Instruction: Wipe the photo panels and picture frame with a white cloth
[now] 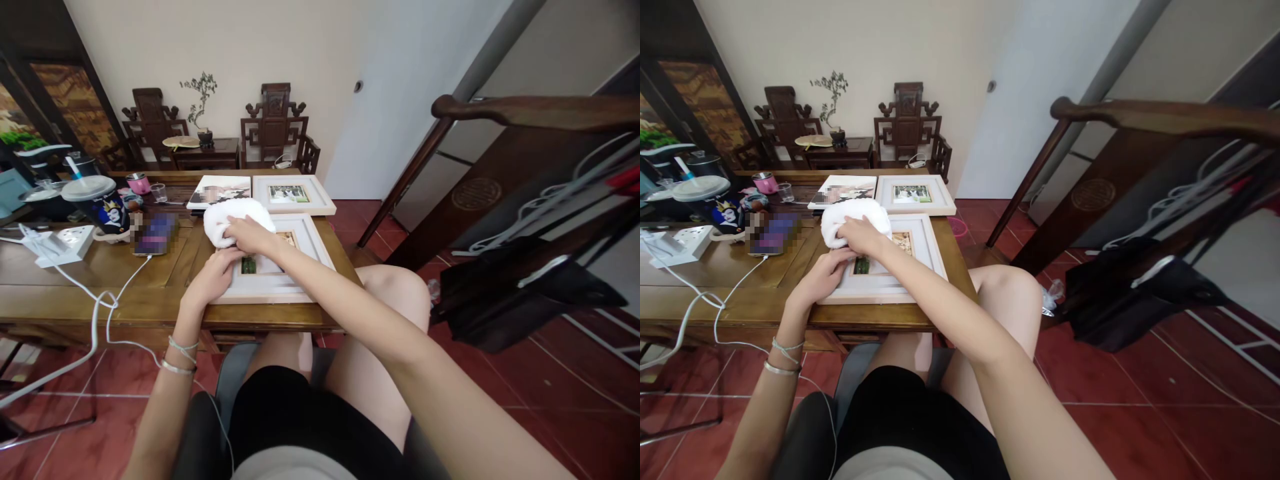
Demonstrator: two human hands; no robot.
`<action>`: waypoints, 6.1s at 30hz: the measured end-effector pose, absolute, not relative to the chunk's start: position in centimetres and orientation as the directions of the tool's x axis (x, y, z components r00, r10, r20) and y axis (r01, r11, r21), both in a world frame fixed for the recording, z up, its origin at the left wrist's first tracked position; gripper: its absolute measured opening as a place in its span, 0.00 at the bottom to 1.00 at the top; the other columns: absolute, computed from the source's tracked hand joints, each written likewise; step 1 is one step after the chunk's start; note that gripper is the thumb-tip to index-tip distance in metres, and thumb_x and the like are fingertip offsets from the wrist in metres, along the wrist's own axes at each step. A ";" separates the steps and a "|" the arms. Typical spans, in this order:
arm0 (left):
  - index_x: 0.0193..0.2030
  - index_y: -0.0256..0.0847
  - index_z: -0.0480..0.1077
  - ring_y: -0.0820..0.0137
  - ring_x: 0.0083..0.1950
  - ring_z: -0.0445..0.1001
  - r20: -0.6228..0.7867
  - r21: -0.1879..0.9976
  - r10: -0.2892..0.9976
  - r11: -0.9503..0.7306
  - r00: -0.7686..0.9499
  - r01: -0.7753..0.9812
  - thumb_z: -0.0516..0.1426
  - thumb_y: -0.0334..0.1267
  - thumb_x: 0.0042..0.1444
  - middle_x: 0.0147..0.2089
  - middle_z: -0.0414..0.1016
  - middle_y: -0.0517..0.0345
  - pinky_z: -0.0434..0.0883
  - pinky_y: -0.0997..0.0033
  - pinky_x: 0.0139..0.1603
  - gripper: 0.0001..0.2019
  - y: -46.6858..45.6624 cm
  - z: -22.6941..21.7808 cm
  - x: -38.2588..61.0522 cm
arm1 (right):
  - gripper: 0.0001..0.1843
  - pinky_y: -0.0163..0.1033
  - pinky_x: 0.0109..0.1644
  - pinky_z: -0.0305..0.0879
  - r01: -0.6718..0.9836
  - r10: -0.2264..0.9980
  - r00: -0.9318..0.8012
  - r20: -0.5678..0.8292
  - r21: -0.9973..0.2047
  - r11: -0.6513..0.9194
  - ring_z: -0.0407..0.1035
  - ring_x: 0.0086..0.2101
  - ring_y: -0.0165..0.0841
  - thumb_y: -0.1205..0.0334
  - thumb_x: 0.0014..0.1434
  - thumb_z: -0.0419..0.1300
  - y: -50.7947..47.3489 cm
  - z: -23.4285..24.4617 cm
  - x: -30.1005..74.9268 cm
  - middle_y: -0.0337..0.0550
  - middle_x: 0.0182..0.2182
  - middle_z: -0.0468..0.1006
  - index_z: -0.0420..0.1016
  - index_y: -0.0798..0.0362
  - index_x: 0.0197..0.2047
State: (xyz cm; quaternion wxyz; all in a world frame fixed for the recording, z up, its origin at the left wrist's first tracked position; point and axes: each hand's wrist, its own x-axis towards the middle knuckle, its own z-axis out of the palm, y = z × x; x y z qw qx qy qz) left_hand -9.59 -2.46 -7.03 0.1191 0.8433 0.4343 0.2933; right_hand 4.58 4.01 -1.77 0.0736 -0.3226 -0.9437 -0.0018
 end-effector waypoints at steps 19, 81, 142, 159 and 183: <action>0.56 0.40 0.72 0.62 0.65 0.66 0.379 0.513 0.855 -0.512 0.353 0.689 0.46 0.29 0.61 0.59 0.73 0.52 0.62 0.55 0.68 0.21 -2.4 -7.6 -9.7 | 0.21 0.51 0.54 0.56 0.880 0.899 -0.437 -0.023 0.198 0.433 0.70 0.48 0.45 0.76 0.59 0.48 5.9 -1.3 16.5 0.60 0.51 0.73 0.79 0.55 0.47; 0.54 0.35 0.73 0.64 0.63 0.69 0.393 0.425 0.821 -0.562 0.415 0.709 0.44 0.20 0.50 0.60 0.72 0.49 0.63 0.57 0.68 0.28 -2.0 -7.4 -10.2 | 0.27 0.56 0.63 0.48 0.875 0.854 -0.484 0.192 0.124 0.468 0.51 0.64 0.52 0.77 0.58 0.50 2.5 -4.2 14.3 0.62 0.66 0.59 0.67 0.60 0.60; 0.63 0.27 0.63 0.56 0.73 0.49 0.307 0.356 0.867 -0.486 0.391 0.798 0.43 0.35 0.65 0.70 0.55 0.37 0.50 0.50 0.72 0.24 -0.8 -9.3 -10.9 | 0.31 0.61 0.63 0.51 0.814 0.813 -0.564 0.143 -0.067 0.577 0.45 0.67 0.53 0.79 0.53 0.47 -0.1 -3.8 13.4 0.59 0.69 0.52 0.67 0.61 0.61; 0.64 0.33 0.63 0.58 0.73 0.50 0.339 0.387 0.870 -0.477 0.359 0.789 0.44 0.34 0.64 0.70 0.58 0.43 0.51 0.49 0.72 0.23 -1.0 -9.4 -10.7 | 0.30 0.44 0.50 0.66 0.707 0.667 -0.706 -0.239 -0.174 0.685 0.71 0.52 0.46 0.81 0.51 0.49 -8.7 1.7 13.0 0.53 0.45 0.81 0.77 0.53 0.53; 0.65 0.30 0.61 0.59 0.73 0.50 0.310 0.376 0.872 -0.479 0.379 0.793 0.42 0.33 0.64 0.70 0.57 0.42 0.51 0.51 0.73 0.25 -1.0 -9.2 -10.6 | 0.32 0.67 0.60 0.54 0.738 0.738 -0.675 -0.001 0.029 0.675 0.49 0.65 0.55 0.80 0.54 0.48 0.2 -3.2 10.4 0.51 0.68 0.57 0.70 0.56 0.60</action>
